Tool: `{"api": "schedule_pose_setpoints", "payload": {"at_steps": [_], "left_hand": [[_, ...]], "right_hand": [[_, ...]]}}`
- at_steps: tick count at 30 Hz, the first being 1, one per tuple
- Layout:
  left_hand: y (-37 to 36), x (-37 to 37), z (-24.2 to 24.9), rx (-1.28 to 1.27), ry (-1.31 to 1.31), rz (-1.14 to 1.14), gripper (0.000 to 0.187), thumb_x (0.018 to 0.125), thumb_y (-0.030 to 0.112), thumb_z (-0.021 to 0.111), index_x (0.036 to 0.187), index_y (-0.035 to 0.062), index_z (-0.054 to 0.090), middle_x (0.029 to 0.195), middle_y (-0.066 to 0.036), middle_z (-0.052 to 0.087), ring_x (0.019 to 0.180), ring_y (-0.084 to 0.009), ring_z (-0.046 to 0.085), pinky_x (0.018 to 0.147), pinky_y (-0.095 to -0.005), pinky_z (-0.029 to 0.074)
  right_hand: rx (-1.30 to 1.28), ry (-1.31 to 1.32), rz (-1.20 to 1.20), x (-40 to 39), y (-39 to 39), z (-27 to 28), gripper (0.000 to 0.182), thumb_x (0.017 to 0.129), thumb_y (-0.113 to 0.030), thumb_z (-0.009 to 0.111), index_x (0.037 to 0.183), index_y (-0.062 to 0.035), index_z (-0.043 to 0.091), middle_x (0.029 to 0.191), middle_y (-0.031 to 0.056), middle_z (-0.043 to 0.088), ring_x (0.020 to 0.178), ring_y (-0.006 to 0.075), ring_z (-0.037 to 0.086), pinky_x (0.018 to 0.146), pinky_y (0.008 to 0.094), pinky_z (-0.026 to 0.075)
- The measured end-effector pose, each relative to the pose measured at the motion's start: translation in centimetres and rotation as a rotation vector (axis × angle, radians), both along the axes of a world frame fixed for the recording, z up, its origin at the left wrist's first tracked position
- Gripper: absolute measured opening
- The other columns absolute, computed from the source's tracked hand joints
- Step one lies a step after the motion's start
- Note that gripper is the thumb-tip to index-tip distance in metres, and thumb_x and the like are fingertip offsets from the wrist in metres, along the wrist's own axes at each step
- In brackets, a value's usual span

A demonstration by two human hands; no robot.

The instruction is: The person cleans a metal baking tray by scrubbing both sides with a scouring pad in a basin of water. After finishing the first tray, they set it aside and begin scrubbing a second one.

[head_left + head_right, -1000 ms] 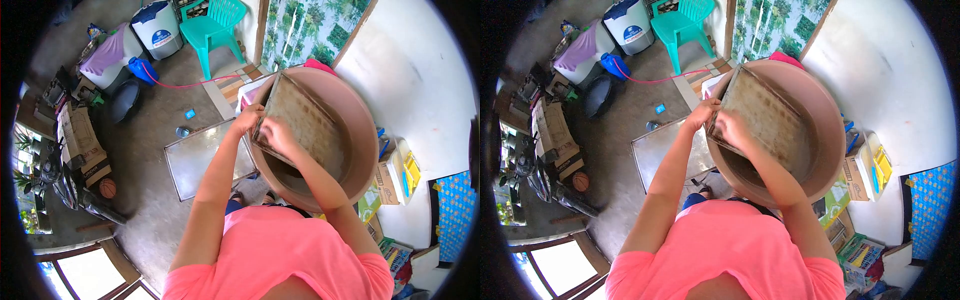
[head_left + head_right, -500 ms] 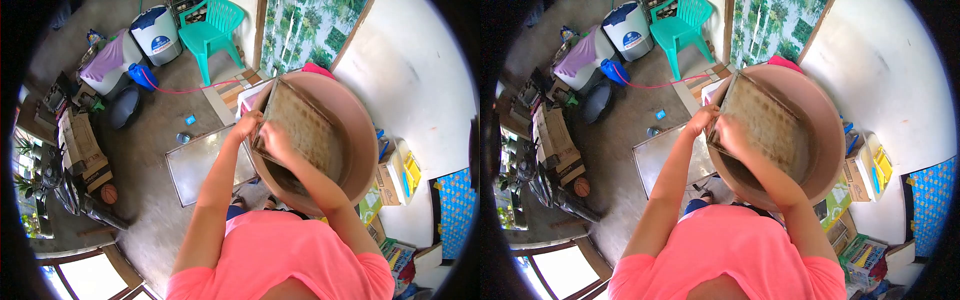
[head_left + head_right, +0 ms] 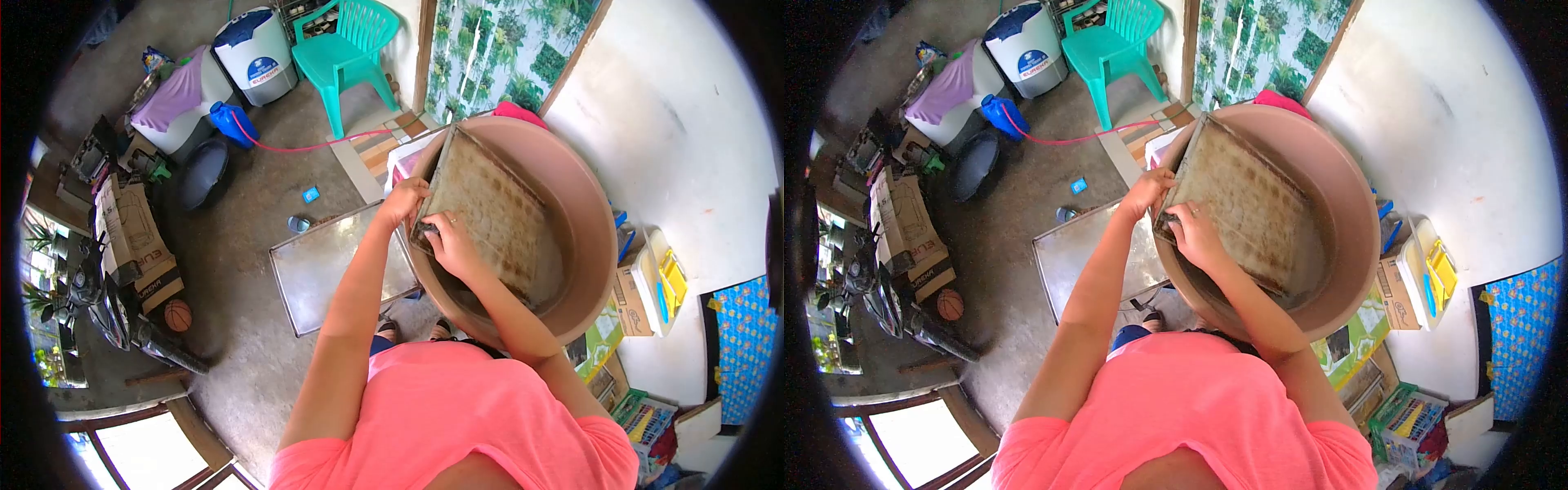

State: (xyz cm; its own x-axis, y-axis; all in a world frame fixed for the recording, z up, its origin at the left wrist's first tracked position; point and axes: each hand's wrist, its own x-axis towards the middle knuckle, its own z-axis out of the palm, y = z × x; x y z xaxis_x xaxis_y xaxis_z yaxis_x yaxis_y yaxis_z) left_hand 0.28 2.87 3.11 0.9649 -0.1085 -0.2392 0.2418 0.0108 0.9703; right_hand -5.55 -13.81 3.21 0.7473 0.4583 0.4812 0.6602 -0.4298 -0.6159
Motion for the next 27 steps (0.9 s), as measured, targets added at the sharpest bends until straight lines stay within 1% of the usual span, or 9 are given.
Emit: {"api": "schedule_pose_setpoints", "payload": {"at_steps": [5, 8, 11, 16, 19, 21, 24, 25, 27], "left_hand": [[-0.2, -0.2, 0.1, 0.016, 0.015, -0.008, 0.020, 0.084, 0.013, 0.057, 0.098, -0.0016, 0.056, 0.056, -0.006, 0.051, 0.034, -0.0164, 0.046, 0.036, -0.0318, 0.037], [-0.1, -0.2, 0.3, -0.005, 0.035, -0.019, 0.019, 0.084, 0.013, 0.057, 0.097, -0.0010, 0.056, 0.056, -0.005, 0.051, 0.035, -0.0159, 0.047, 0.036, -0.0305, 0.037], [-0.1, 0.1, 0.1, -0.001, 0.007, -0.042, 0.019, 0.084, 0.013, 0.057, 0.096, -0.0006, 0.057, 0.057, -0.005, 0.051, 0.035, -0.0154, 0.046, 0.035, -0.0289, 0.036], [-0.2, 0.1, -0.4, -0.006, 0.009, -0.031, 0.020, 0.085, 0.015, 0.057, 0.097, -0.0014, 0.057, 0.057, -0.006, 0.052, 0.036, -0.0157, 0.046, 0.035, -0.0283, 0.036], [0.1, 0.3, -0.2, 0.002, 0.032, -0.037, 0.023, 0.085, 0.015, 0.057, 0.100, -0.0025, 0.057, 0.058, -0.006, 0.052, 0.036, -0.0163, 0.047, 0.035, -0.0283, 0.036], [-0.1, 0.3, -0.2, 0.001, 0.030, -0.034, 0.024, 0.085, 0.015, 0.057, 0.102, -0.0031, 0.057, 0.058, -0.006, 0.052, 0.036, -0.0167, 0.047, 0.035, -0.0284, 0.037], [-0.2, 0.1, 0.0, -0.001, 0.016, -0.012, 0.024, 0.085, 0.014, 0.057, 0.102, -0.0036, 0.057, 0.058, -0.006, 0.052, 0.036, -0.0171, 0.047, 0.036, -0.0286, 0.036], [-0.3, 0.0, 0.2, 0.001, 0.020, -0.004, 0.024, 0.085, 0.013, 0.057, 0.102, -0.0037, 0.057, 0.058, -0.006, 0.052, 0.035, -0.0171, 0.047, 0.036, -0.0286, 0.036], [-0.3, -0.1, 0.3, -0.003, 0.022, 0.012, 0.022, 0.085, 0.013, 0.057, 0.100, -0.0034, 0.057, 0.057, -0.006, 0.052, 0.035, -0.0169, 0.046, 0.036, -0.0285, 0.036]], "right_hand": [[0.011, 0.023, 0.080, -1.7, 1.0, 0.6, 0.017, 0.076, 0.003, 0.063, 0.091, -0.0028, 0.058, 0.085, 0.0163, 0.054, 0.083, 0.0386, 0.056, 0.070, 0.0426, 0.045], [-0.119, 0.147, 0.036, -1.9, -2.7, -1.6, 0.018, 0.074, 0.002, 0.062, 0.089, -0.0048, 0.056, 0.089, 0.0164, 0.055, 0.089, 0.0380, 0.055, 0.075, 0.0450, 0.045], [-0.134, 0.149, 0.044, -1.5, -4.0, -1.8, 0.019, 0.073, 0.002, 0.063, 0.089, -0.0038, 0.056, 0.089, 0.0168, 0.055, 0.088, 0.0388, 0.055, 0.075, 0.0453, 0.045], [-0.062, 0.097, 0.032, -1.9, -0.2, 0.1, 0.017, 0.075, 0.000, 0.063, 0.089, -0.0035, 0.055, 0.091, 0.0172, 0.056, 0.088, 0.0396, 0.055, 0.076, 0.0452, 0.045], [-0.129, 0.159, -0.028, -2.4, -4.7, -2.8, 0.019, 0.076, -0.002, 0.063, 0.094, -0.0058, 0.058, 0.097, 0.0184, 0.057, 0.093, 0.0396, 0.055, 0.079, 0.0457, 0.045], [-0.247, 0.313, -0.143, -2.3, -8.9, -4.4, 0.019, 0.078, -0.005, 0.064, 0.097, -0.0058, 0.060, 0.100, 0.0188, 0.057, 0.098, 0.0387, 0.055, 0.080, 0.0461, 0.045], [-0.254, 0.467, -0.169, -1.6, -10.8, -2.2, 0.020, 0.081, -0.011, 0.066, 0.099, -0.0058, 0.061, 0.100, 0.0190, 0.059, 0.098, 0.0382, 0.055, 0.081, 0.0445, 0.045], [-0.208, 0.403, -0.175, -1.5, -10.2, -1.8, 0.022, 0.083, -0.017, 0.067, 0.101, -0.0055, 0.060, 0.098, 0.0183, 0.061, 0.095, 0.0358, 0.058, 0.080, 0.0418, 0.046], [-0.008, 0.605, -0.110, -0.8, -8.2, -1.8, 0.024, 0.083, -0.019, 0.067, 0.102, -0.0058, 0.060, 0.095, 0.0172, 0.061, 0.093, 0.0342, 0.059, 0.079, 0.0409, 0.046]]}}
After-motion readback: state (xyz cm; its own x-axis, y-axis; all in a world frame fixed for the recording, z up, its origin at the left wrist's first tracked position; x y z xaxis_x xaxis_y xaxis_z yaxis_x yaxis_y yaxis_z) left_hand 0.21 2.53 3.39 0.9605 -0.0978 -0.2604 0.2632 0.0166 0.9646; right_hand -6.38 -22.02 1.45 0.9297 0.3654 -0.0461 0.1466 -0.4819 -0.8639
